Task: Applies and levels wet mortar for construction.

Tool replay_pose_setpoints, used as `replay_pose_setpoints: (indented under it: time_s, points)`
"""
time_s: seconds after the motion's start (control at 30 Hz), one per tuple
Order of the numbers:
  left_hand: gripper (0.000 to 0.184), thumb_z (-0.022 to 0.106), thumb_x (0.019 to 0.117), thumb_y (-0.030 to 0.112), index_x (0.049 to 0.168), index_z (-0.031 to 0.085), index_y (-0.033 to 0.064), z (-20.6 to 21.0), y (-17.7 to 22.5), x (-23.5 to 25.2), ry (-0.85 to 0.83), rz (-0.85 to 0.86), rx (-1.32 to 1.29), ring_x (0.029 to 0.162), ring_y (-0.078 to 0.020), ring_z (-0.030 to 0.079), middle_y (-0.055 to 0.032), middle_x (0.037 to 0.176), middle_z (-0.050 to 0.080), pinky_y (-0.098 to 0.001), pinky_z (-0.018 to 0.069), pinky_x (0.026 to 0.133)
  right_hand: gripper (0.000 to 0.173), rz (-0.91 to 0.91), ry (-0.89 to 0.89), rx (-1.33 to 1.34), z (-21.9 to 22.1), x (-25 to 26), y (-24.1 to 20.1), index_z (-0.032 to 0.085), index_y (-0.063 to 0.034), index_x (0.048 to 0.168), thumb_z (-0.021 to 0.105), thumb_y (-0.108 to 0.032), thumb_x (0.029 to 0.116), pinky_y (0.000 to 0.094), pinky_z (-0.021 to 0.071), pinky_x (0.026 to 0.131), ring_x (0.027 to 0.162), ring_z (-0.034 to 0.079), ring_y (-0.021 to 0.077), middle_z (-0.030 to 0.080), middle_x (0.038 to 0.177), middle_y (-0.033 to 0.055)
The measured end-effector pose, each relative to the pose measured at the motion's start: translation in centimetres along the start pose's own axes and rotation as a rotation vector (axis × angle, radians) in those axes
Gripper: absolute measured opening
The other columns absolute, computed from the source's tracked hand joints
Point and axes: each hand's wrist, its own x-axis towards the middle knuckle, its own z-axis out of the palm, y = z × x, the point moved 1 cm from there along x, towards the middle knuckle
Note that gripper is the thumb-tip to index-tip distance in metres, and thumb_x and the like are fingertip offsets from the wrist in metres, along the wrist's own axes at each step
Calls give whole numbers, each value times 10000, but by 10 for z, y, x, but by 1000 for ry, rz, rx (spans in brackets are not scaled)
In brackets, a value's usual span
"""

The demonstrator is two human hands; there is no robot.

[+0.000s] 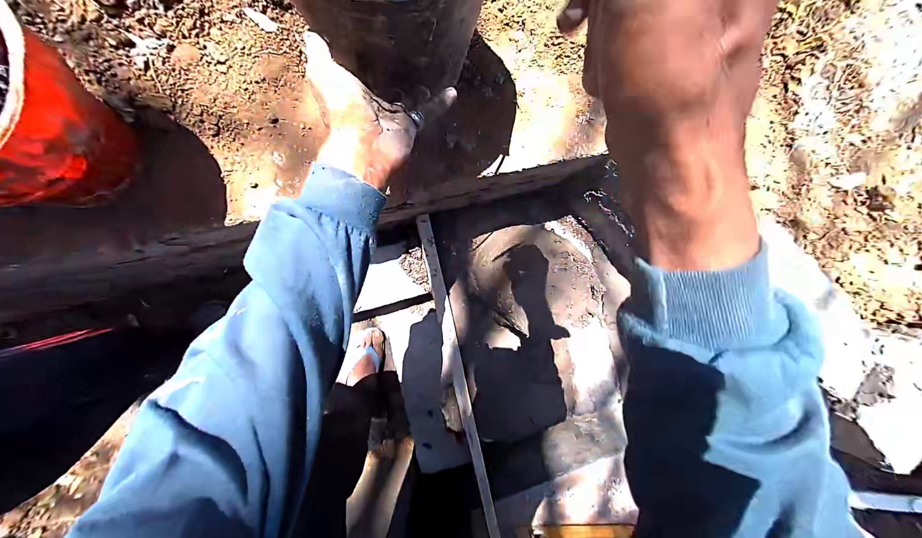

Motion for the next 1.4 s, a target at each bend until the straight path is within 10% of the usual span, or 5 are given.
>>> replay_pose_setpoints:
  time_s: [0.1,0.33,0.87,1.27,1.4]
  points:
    - [576,252,1088,539,1438,438,122,-22,-15,-6,91,77,245,1072,-348,661,-164,1265,604,-583,588,822,397,486,-5,-100,-25,-151,57,544,-148,1302,395,-453,1095,295,464,418,507,522,102,532,708,-2]
    - [456,429,1095,312,1482,494,80,-202,-179,-50,-25,115,1212,1319,-260,552,-141,1482,537,-497,454,1090,475,1098,190,112,56,-382,143,603,9,1020,303,-349,1108,278,473,432,454,476,80,478,596,-26]
    - [589,202,1126,383,1629,220,76,-193,-240,-46,-398,-252,1086,1559,-167,197,-85,1699,209,-386,157,1273,552,1210,463,150,142,-342,221,655,0,893,362,-411,1114,345,491,509,508,499,133,501,613,35]
    - [605,205,1126,394,1646,149,91,-169,-255,-35,-369,-158,1088,1572,-200,153,-85,1717,136,-425,137,1276,445,1096,120,22,70,-343,192,661,20,1103,417,-352,1104,402,530,633,645,593,179,601,745,84]
    - [647,290,1103,453,1661,118,173,-185,-256,-50,-374,-77,1105,1560,-211,205,-55,1718,148,-468,190,1263,482,1010,203,-63,20,-400,175,596,-61,852,377,-425,1080,286,459,414,418,468,72,446,528,-57]
